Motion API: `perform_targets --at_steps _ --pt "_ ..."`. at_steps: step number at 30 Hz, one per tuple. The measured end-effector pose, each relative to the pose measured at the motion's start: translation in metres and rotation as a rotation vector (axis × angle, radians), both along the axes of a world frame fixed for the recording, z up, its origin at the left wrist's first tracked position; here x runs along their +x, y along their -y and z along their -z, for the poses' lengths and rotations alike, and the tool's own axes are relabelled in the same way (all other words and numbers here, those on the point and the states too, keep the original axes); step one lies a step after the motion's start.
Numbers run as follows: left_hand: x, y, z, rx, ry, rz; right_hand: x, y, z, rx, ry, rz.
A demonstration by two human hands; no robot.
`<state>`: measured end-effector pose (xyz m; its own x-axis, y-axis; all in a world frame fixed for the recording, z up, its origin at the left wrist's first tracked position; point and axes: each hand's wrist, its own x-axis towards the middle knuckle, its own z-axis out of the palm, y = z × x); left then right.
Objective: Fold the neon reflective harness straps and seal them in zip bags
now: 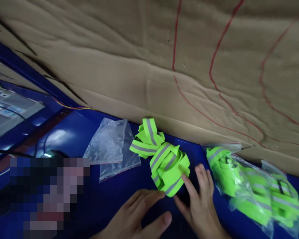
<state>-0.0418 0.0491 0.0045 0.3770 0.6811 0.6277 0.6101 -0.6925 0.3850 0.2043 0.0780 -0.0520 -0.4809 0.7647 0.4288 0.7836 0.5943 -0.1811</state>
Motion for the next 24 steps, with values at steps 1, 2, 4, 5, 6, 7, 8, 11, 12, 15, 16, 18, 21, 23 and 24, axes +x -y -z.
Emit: perform_targets --at_steps 1,2,4,5,6,7,8,11,12,15,16,18,21,23,24 --pt "0.0 0.003 -0.002 -0.005 0.002 0.016 -0.008 -0.01 -0.005 -0.009 0.068 -0.049" --pt "-0.001 0.006 -0.004 -0.008 0.004 0.028 -0.017 -0.019 -0.009 -0.03 0.132 -0.113" --pt "-0.004 0.013 -0.004 -0.013 -0.003 0.035 -0.03 -0.037 -0.015 -0.09 0.168 -0.147" --pt "-0.006 0.017 -0.003 -0.015 -0.017 0.044 -0.034 -0.043 -0.016 -0.095 0.138 -0.131" --pt "-0.008 0.021 -0.002 -0.018 -0.034 0.062 -0.036 -0.047 -0.016 -0.106 0.09 -0.112" --pt "-0.01 0.026 -0.001 -0.023 -0.05 0.081 -0.036 -0.049 -0.015 -0.121 0.019 -0.084" --pt "-0.012 0.03 0.001 -0.036 -0.059 0.101 -0.034 -0.048 -0.014 -0.149 -0.066 -0.054" --pt "-0.019 0.039 0.005 -0.189 -0.001 0.146 -0.026 -0.033 -0.011 -0.324 -0.413 0.084" --pt "-0.02 0.042 0.007 -0.274 0.058 0.142 -0.024 -0.024 -0.01 -0.41 -0.555 0.149" --pt "-0.023 0.044 0.016 -0.587 0.292 0.111 -0.025 0.011 -0.01 -0.75 -0.991 0.343" --pt "-0.023 0.044 0.02 -0.706 0.37 0.104 -0.027 0.023 -0.011 -0.867 -1.101 0.38" --pt "-0.023 0.042 0.024 -0.925 0.492 0.129 -0.032 0.045 -0.015 -1.024 -1.184 0.351" --pt "-0.025 0.037 0.025 -1.063 0.575 0.21 -0.036 0.06 -0.026 -0.959 -1.009 0.12" --pt "-0.026 0.034 0.021 -1.079 0.584 0.265 -0.036 0.062 -0.03 -0.813 -0.857 0.001" --pt "-0.027 0.033 0.019 -1.09 0.596 0.288 -0.036 0.062 -0.031 -0.74 -0.804 -0.025"
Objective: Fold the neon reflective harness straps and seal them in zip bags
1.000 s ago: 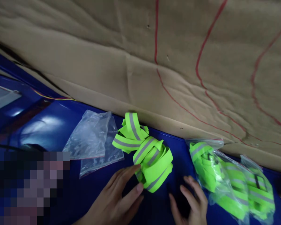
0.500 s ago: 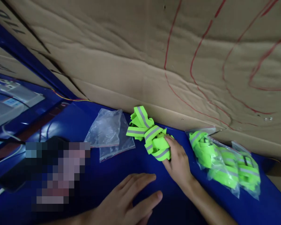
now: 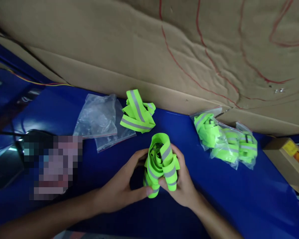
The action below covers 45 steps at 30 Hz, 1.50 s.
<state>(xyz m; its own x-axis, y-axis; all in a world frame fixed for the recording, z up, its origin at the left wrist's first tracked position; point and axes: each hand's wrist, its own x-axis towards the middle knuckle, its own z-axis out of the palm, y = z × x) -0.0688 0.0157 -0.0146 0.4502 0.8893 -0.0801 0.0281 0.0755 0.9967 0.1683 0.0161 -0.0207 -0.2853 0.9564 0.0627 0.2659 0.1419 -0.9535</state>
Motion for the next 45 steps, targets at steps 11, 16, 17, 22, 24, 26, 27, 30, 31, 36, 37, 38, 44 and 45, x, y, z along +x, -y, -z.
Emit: perform_targets --at_steps 11,16,17,22,24,26,27,30,31,36,37,38,44,45 --pt "0.009 -0.006 0.0 -0.61 0.347 -0.226 0.004 0.008 0.0 -0.053 -0.24 0.342" --pt "0.0 -0.011 -0.008 -0.763 0.587 -0.113 0.009 -0.004 0.001 -0.239 -0.259 0.398" --pt "-0.002 -0.01 -0.008 -0.785 0.621 -0.105 0.011 -0.007 0.005 -0.276 -0.226 0.388" --pt "-0.006 -0.014 -0.006 -0.892 0.645 -0.236 0.026 -0.024 0.017 -0.321 -0.099 0.519" --pt "-0.006 -0.017 -0.007 -0.886 0.606 -0.301 0.028 -0.029 0.015 -0.265 -0.039 0.562" --pt "-0.005 -0.019 -0.008 -0.845 0.555 -0.332 0.026 -0.025 0.012 -0.057 0.092 0.598" --pt "-0.004 -0.019 -0.009 -0.816 0.53 -0.326 0.023 -0.019 0.011 0.12 0.183 0.598" --pt "-0.003 -0.015 -0.013 -0.699 0.443 -0.209 0.011 0.002 0.01 0.678 0.431 0.421" --pt "-0.003 -0.014 -0.015 -0.668 0.416 -0.124 0.007 0.008 0.01 0.766 0.484 0.319" --pt "-0.005 -0.01 -0.016 -0.794 0.469 0.145 0.001 0.003 0.001 0.46 0.475 -0.049" --pt "-0.006 -0.011 -0.013 -0.847 0.492 0.127 0.002 -0.002 -0.002 0.414 0.441 -0.095" --pt "-0.007 -0.011 -0.009 -0.886 0.509 0.116 0.002 -0.006 -0.004 0.385 0.418 -0.13" --pt "-0.009 -0.008 0.011 -0.997 0.571 0.183 0.0 -0.006 -0.013 0.227 0.465 -0.228" --pt "-0.009 -0.006 0.011 -1.013 0.578 0.198 0.0 -0.004 -0.014 0.204 0.446 -0.228"
